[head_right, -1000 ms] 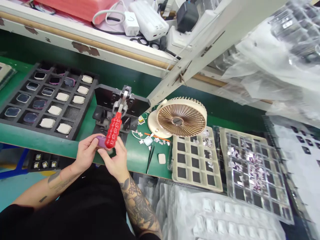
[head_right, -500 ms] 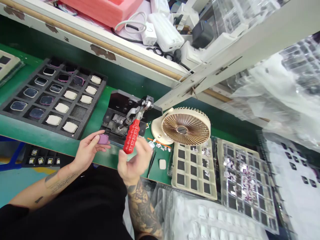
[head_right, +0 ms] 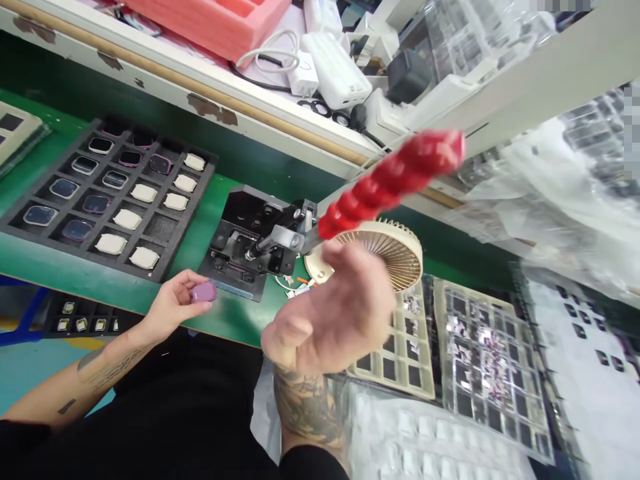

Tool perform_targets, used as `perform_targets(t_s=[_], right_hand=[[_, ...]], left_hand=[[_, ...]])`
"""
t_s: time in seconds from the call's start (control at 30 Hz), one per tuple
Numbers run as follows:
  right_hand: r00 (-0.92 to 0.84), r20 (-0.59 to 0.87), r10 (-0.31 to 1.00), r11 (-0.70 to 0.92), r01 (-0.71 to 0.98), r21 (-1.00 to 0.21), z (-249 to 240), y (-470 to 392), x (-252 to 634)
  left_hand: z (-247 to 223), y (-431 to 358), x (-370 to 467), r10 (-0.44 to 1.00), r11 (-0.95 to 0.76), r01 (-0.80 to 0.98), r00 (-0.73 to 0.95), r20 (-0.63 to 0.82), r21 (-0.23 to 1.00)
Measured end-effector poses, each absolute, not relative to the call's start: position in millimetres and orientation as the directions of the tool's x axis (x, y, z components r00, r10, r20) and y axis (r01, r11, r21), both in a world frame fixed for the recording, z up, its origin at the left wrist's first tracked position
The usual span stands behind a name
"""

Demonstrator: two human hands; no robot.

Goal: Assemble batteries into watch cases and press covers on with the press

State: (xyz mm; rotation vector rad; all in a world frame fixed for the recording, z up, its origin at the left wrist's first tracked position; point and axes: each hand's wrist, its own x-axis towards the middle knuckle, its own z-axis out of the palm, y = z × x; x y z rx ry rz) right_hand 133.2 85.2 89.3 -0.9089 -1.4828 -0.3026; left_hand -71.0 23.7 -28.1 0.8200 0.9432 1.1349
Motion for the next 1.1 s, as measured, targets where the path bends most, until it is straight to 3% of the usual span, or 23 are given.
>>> perform_targets(t_s=[0.03, 0.07, 0.13, 0.17, 0.23, 0.43, 0.57, 0.67, 0.77, 0.87, 1.0, 1.1], right_hand=[[0.216, 0.936, 0.277, 0.662, 0.663, -0.349, 74, 73, 131], [0.243, 0.924, 0.294, 0.678, 0.628, -0.381, 56, 60, 129], [0.106, 0.776, 0.621, 0.588, 0.591, -0.552, 19, 36, 126], [0.015, 0.689, 0.724, 0.536, 0.617, -0.577, 2, 27, 125], [-0.103, 0.545, 0.832, 0.449, 0.704, -0.551, -24, 21, 125], [-0.236, 0.267, 0.934, 0.338, 0.825, -0.453, -45, 64, 125], [-0.135, 0.302, 0.944, 0.298, 0.747, -0.595, -40, 60, 125], [-0.059, 0.346, 0.936, 0.301, 0.641, -0.706, -33, 28, 131], [0.006, 0.387, 0.922, 0.309, 0.590, -0.746, -28, -2, 142], [0.050, 0.408, 0.912, 0.295, 0.613, -0.733, -24, -16, 154], [0.040, 0.439, 0.898, 0.309, 0.653, -0.691, -21, -18, 160], [0.005, 0.494, 0.869, 0.368, 0.661, -0.654, -22, -14, 158]], left_hand=[[-25, 22, -75, 0.976, 0.184, -0.280, 0.170, -0.140, 0.942], [-22, 21, -79, 0.979, 0.109, -0.172, 0.187, -0.077, 0.979], [-16, 19, -88, 0.976, -0.085, 0.054, 0.204, 0.072, 0.995], [-14, 18, -91, 0.968, -0.171, 0.142, 0.207, 0.140, 0.975], [-12, 20, -96, 0.951, -0.276, 0.240, 0.211, 0.227, 0.931], [-8, 33, -98, 0.929, -0.356, 0.352, 0.236, 0.285, 0.866], [-8, 38, -95, 0.921, -0.388, 0.516, 0.242, 0.305, 0.764], [-16, 46, -80, 0.912, -0.408, 0.672, 0.265, 0.314, 0.618], [-23, 64, -56, 0.904, -0.425, 0.772, 0.332, 0.269, 0.473], [-24, 81, -37, 0.901, -0.433, 0.803, 0.400, 0.168, 0.410], [-12, 84, -35, 0.900, -0.410, 0.789, 0.432, 0.062, 0.457], [4, 68, -46, 0.904, -0.371, 0.659, 0.417, 0.092, 0.654]])
